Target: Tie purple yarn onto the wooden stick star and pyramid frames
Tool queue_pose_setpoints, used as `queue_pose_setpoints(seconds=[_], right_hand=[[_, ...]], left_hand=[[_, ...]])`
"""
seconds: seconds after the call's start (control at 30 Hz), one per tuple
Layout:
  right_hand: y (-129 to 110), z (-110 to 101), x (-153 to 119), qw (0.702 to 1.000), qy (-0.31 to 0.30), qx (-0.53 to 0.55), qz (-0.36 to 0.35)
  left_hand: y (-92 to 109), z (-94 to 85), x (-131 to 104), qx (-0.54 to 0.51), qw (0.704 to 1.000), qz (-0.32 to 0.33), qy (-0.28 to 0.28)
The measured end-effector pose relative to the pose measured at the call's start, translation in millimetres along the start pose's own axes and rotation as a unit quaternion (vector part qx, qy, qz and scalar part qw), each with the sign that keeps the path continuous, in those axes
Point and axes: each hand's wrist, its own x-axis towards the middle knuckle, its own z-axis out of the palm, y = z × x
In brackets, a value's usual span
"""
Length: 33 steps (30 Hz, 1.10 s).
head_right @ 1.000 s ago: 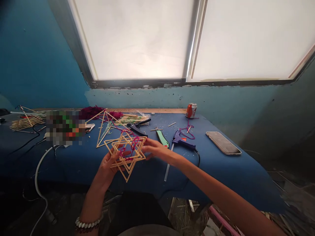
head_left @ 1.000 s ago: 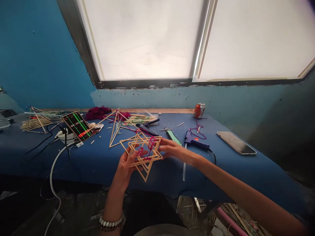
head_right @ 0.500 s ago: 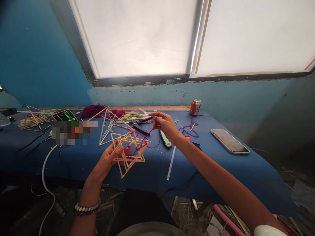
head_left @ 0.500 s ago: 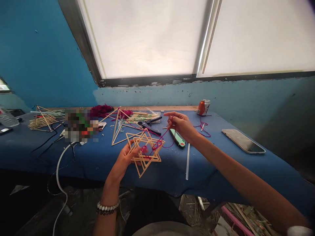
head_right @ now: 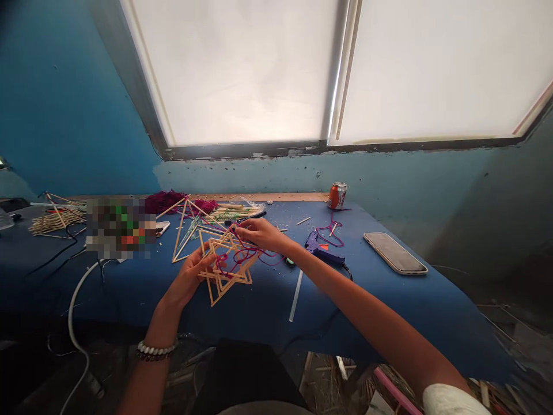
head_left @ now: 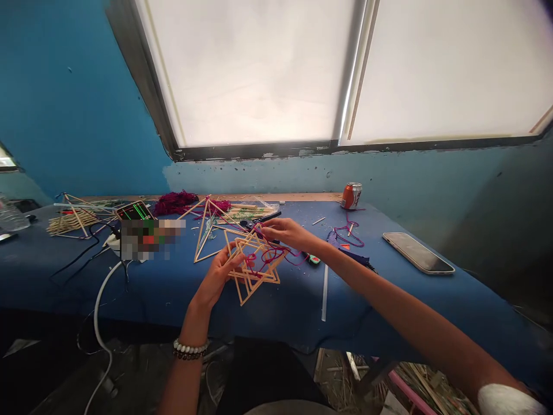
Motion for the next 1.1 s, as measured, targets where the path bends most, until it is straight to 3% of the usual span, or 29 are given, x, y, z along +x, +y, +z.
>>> queue_pose_setpoints(seconds=[0.13, 0.5, 0.8, 0.93, 1.1], right_hand=[[10.1, 1.9, 10.8, 1.000, -0.005, 0.019, 0.015], [-1.9, -20.3, 11.3, 0.972, 0.169, 0.157, 0.031], [-15.8, -55.9, 4.5, 0.958, 0.275, 0.070, -0.035], [-14.2, -74.6, 0.2, 0.954, 0.299, -0.007, -0.028], [-9.4, -82.8, -0.6, 0.945, 0.315, -0.085, -0.035]], left_hand=[[3.2, -3.6, 2.5, 0.012, 1.000, 0.008, -0.004], [1.1, -17.1, 5.3, 0.042, 0.998, -0.014, -0.055], [-1.1, -17.0, -1.4, 0.003, 1.000, 0.007, 0.017], [-3.3, -25.4, -17.0, 0.012, 0.996, -0.007, 0.087], [1.0, -37.3, -31.3, 0.020, 0.993, -0.012, 0.118]])
